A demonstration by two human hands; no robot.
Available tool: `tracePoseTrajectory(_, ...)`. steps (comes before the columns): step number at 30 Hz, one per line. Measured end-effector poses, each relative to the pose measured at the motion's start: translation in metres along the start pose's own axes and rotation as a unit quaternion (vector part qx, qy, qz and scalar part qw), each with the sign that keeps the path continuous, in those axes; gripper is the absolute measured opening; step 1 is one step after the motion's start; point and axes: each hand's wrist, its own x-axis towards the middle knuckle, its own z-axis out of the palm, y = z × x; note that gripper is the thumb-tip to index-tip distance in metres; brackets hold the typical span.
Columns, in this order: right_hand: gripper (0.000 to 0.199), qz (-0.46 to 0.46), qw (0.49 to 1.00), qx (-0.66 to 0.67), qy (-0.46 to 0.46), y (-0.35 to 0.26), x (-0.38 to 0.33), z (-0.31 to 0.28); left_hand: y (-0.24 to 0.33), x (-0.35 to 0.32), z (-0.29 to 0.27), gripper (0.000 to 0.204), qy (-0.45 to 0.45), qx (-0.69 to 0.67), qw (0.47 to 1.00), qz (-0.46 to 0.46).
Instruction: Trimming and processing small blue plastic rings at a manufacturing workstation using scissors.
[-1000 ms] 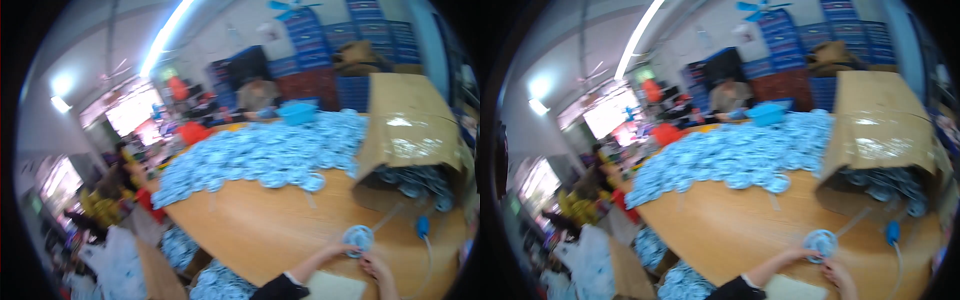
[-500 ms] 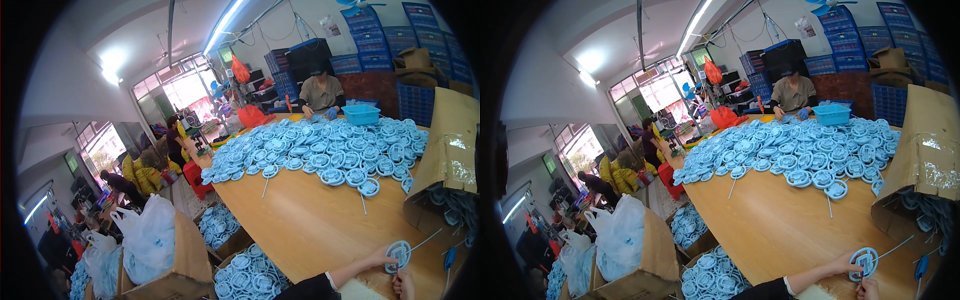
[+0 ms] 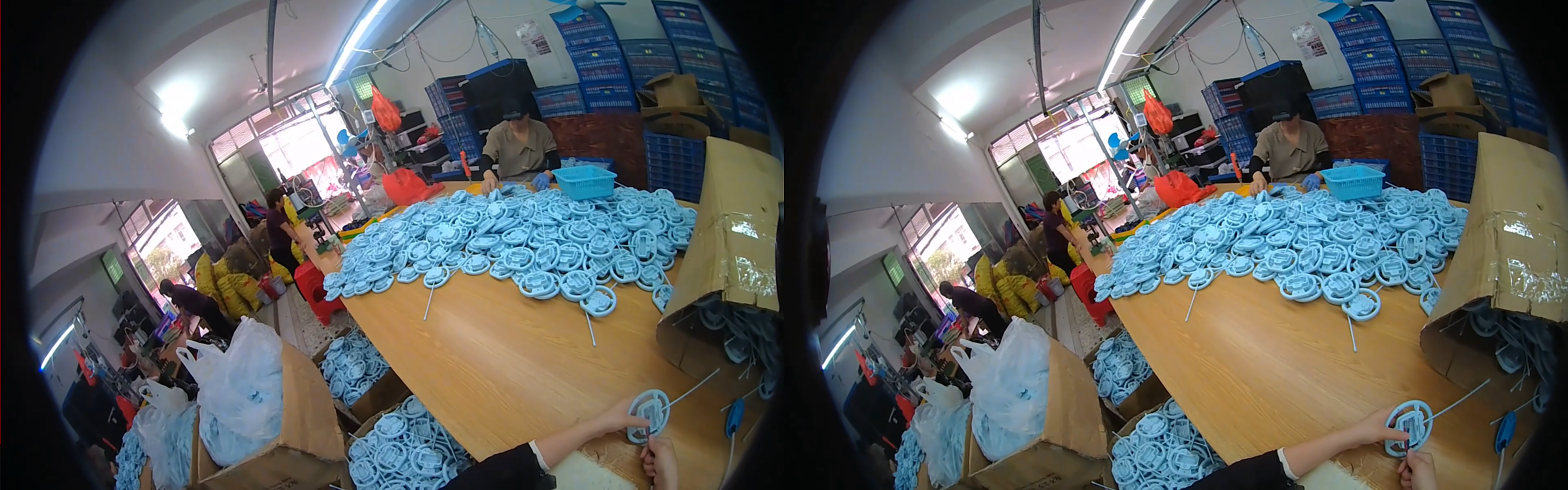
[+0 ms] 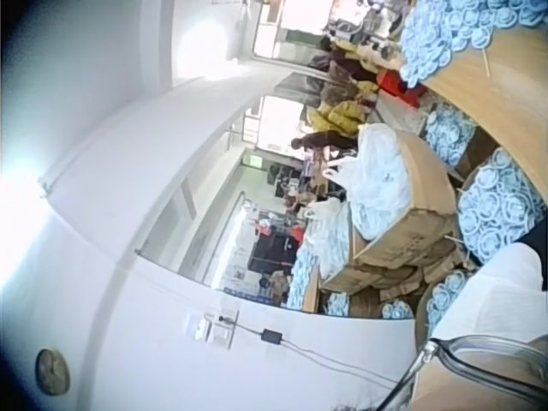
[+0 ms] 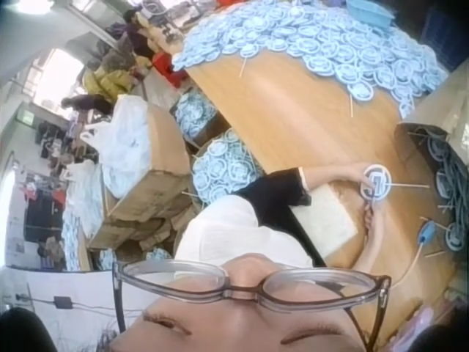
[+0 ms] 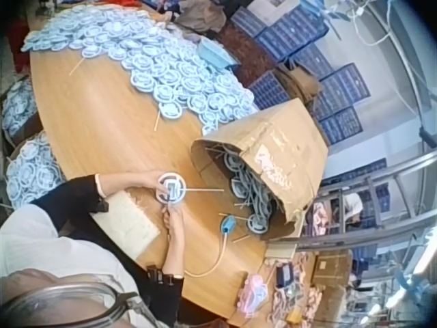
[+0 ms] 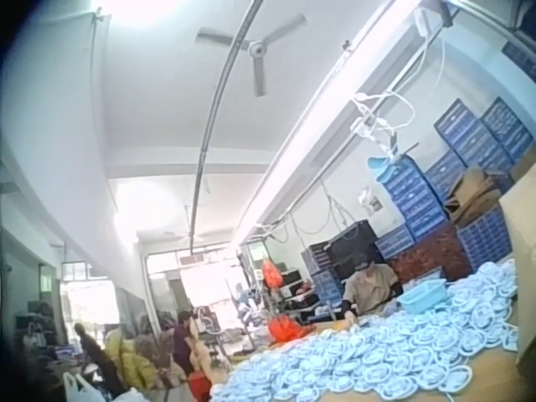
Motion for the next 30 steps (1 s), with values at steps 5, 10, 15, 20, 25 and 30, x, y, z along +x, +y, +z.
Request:
tracePoseTrajectory(5,0.028,-0.008,1.0,0.0,0.003,0.004,0.005,-0.003,-0.003,0.003,0.0,0.052,0.002,0.004,1.0,0.001)
tracePoseTrajectory(10,0.028,-0.004,1.0,-0.001,-0.005,0.004,0.006,-0.004,-0.006,0.005,-0.001,0.051,-0.003,0.006,1.0,0.015)
tracePoseTrajectory(15,0.028,-0.008,1.0,0.006,-0.012,0.004,0.008,-0.003,-0.013,0.007,-0.003,0.05,0.011,0.022,1.0,0.018)
tracePoseTrajectory(20,0.027,-0.01,1.0,-0.003,-0.007,0.001,0.003,-0.002,-0.003,0.002,-0.002,0.05,0.003,0.041,0.999,-0.028)
tracePoseTrajectory(25,0.033,-0.009,1.0,-0.012,-0.004,0.002,0.005,-0.004,-0.005,0.003,0.0,0.052,0.006,0.024,0.999,0.028)
tracePoseTrajectory(30,0.042,-0.026,1.0,-0.004,-0.001,0.004,0.006,-0.001,-0.01,0.004,-0.002,0.052,0.007,0.026,0.999,0.033)
